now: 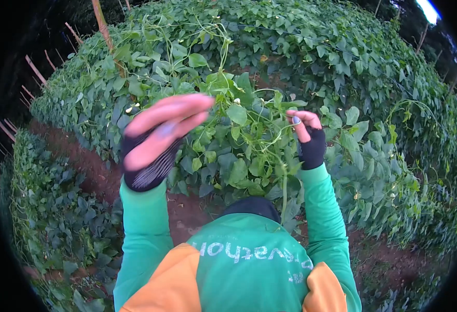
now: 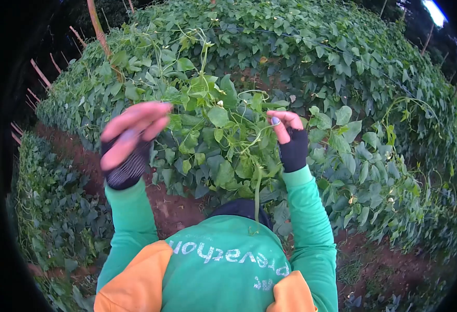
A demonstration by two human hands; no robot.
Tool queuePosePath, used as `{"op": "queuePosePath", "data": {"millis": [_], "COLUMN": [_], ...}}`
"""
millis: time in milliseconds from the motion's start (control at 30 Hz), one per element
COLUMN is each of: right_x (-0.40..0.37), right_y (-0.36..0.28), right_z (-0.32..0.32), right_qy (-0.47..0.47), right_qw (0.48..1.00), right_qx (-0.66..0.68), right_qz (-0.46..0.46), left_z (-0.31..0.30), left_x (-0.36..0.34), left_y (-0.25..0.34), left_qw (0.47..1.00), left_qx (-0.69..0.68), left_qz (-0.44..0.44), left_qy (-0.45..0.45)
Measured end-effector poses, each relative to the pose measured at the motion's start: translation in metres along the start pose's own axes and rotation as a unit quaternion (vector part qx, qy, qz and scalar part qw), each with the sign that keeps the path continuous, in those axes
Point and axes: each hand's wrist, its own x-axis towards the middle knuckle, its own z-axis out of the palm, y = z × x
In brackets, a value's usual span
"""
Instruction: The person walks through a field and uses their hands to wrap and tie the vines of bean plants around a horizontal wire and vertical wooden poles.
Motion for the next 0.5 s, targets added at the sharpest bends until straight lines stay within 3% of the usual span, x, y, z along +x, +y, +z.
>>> {"op": "queuePosePath", "data": {"millis": [67, 133, 200, 300, 333, 400, 467, 500], "right_x": [-0.014, -0.027, -0.041, -0.053, -0.056, -0.059, -0.063, -0.063], "right_y": [0.000, 0.001, -0.004, 0.007, 0.005, 0.001, 0.011, 0.014], "right_z": [0.011, 0.018, 0.024, 0.025, 0.023, 0.014, 0.006, 0.003], "right_qy": [0.007, 0.007, 0.034, 0.036, 0.036, 0.039, 0.069, 0.059], "right_qw": [0.999, 0.996, 0.986, 0.993, 0.996, 0.994, 0.991, 0.990], "right_qx": [0.051, 0.089, 0.132, 0.073, 0.015, -0.027, 0.008, 0.026], "right_qz": [0.003, 0.009, 0.099, 0.087, 0.082, 0.100, 0.117, 0.128], "left_z": [0.005, 0.008, 0.001, 0.019, 0.025, 0.036, 0.045, 0.047], "left_x": [0.030, 0.041, 0.035, 0.009, 0.004, -0.005, -0.019, -0.024], "left_y": [-0.039, -0.099, -0.168, -0.219, -0.218, -0.211, -0.201, -0.199], "left_qw": [0.977, 0.956, 0.955, 0.945, 0.946, 0.898, 0.900, 0.890], "left_qx": [0.191, 0.247, 0.278, 0.326, 0.324, 0.428, 0.430, 0.443], "left_qz": [-0.056, -0.113, -0.007, -0.025, -0.026, 0.087, 0.049, 0.085], "left_qy": [-0.069, -0.107, -0.103, -0.015, -0.016, -0.050, -0.051, -0.068]}}
